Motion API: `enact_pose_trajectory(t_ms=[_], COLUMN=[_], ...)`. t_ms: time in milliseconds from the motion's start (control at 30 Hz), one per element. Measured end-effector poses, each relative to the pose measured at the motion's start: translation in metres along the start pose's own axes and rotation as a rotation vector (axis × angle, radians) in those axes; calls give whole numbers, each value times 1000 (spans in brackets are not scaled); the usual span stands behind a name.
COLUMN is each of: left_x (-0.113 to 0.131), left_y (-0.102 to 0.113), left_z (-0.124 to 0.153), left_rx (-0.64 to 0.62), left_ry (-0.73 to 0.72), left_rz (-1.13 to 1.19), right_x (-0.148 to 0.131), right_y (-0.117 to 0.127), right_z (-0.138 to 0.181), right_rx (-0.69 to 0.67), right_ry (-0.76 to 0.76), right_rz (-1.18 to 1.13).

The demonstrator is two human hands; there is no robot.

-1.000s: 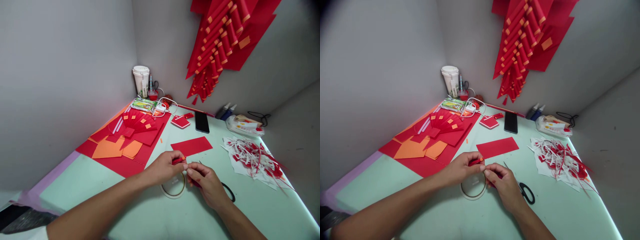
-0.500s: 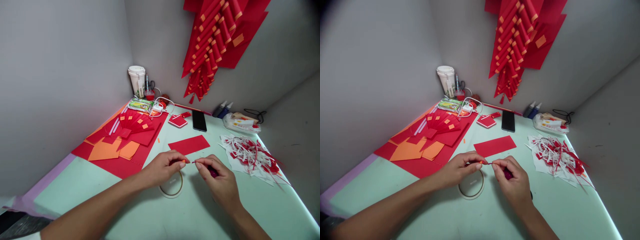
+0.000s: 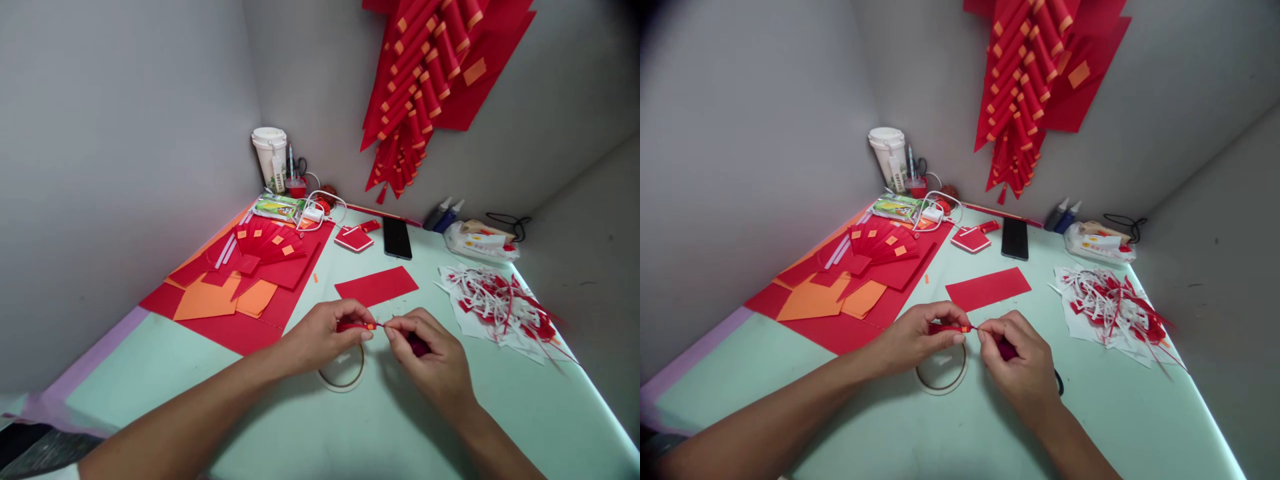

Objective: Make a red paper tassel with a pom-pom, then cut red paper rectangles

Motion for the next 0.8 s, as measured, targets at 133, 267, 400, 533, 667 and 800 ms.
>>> enact_pose_trajectory(t_ms=[133, 267, 400, 533, 667, 800], left_x=[2, 4, 6, 6, 6, 5], left_y=[2, 3, 3, 4, 4, 3], left_z=[0, -1, -1, -1, -1, -1], left_rx=[14, 32, 32, 32, 37, 33], left_ry=[-31, -52, -67, -78, -97, -103], left_rz=[12, -1, -15, -30, -45, -68], right_x=[-1, -3, -3, -2, -1, -1], right_y=[0, -1, -2, -4, -5, -5], right_z=[0, 0, 0, 1, 3, 3], right_rx=[-5, -42, -43, -47, -58, -62], right_ry=[-9, 6, 6, 5, 0, 4], right_rz=[16, 27, 23, 13, 10, 27])
Point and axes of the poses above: each hand's wrist, its own z-axis away from the middle knuckle, its own y-axis out of the back of the hand, x = y × z, the point moved 7 cm from there along -z, towards the middle knuckle, and after that the axes turned 11 degrees about x, right-handed, at the moved point
